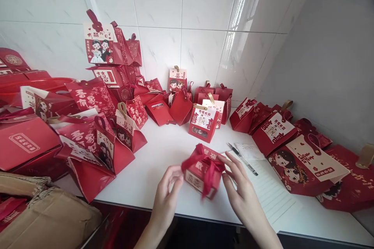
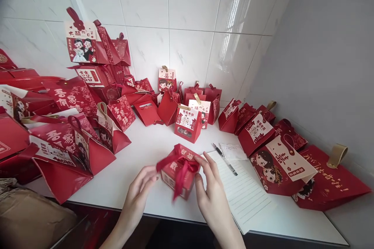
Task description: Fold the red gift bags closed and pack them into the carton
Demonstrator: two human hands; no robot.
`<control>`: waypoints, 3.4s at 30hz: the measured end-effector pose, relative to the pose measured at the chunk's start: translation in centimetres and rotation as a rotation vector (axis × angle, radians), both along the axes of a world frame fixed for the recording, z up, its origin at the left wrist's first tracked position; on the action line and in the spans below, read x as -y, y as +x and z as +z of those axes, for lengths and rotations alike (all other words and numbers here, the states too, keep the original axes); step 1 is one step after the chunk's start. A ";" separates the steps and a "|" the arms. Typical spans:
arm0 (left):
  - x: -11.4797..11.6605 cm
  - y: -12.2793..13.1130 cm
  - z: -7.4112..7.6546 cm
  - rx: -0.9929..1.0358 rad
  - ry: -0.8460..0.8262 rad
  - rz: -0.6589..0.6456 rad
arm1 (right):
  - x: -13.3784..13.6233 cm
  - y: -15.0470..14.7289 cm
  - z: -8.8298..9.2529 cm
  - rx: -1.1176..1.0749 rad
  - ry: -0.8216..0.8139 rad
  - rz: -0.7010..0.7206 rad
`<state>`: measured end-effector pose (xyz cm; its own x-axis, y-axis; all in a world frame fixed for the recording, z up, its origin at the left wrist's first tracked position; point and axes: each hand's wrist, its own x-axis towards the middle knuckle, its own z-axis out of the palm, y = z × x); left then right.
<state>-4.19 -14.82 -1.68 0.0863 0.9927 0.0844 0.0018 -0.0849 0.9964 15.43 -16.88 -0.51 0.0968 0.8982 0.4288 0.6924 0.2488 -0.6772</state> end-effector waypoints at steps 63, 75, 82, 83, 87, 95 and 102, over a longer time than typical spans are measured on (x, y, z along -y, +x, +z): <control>-0.1 -2.2 9.0 0.227 0.561 -0.035 | -2.9 4.5 12.3 -0.265 0.324 -0.222; -3.9 -5.9 13.2 0.873 -0.011 -0.018 | -2.5 5.0 12.1 -0.222 0.273 -0.220; -4.7 -5.5 14.6 0.915 0.079 0.049 | -1.1 4.5 13.0 -0.167 0.372 -0.261; -4.7 -5.6 14.5 0.915 0.092 0.044 | -1.0 4.5 13.1 -0.161 0.394 -0.269; -4.9 -6.1 13.2 0.903 0.095 -0.007 | -1.2 4.9 13.1 -0.158 0.409 -0.290; -4.2 -6.5 9.8 0.783 -0.076 0.059 | -0.9 6.9 10.7 -0.142 0.230 -0.365; -3.9 -7.3 7.5 -0.155 0.147 0.077 | -0.5 8.4 6.2 0.136 -0.025 -0.286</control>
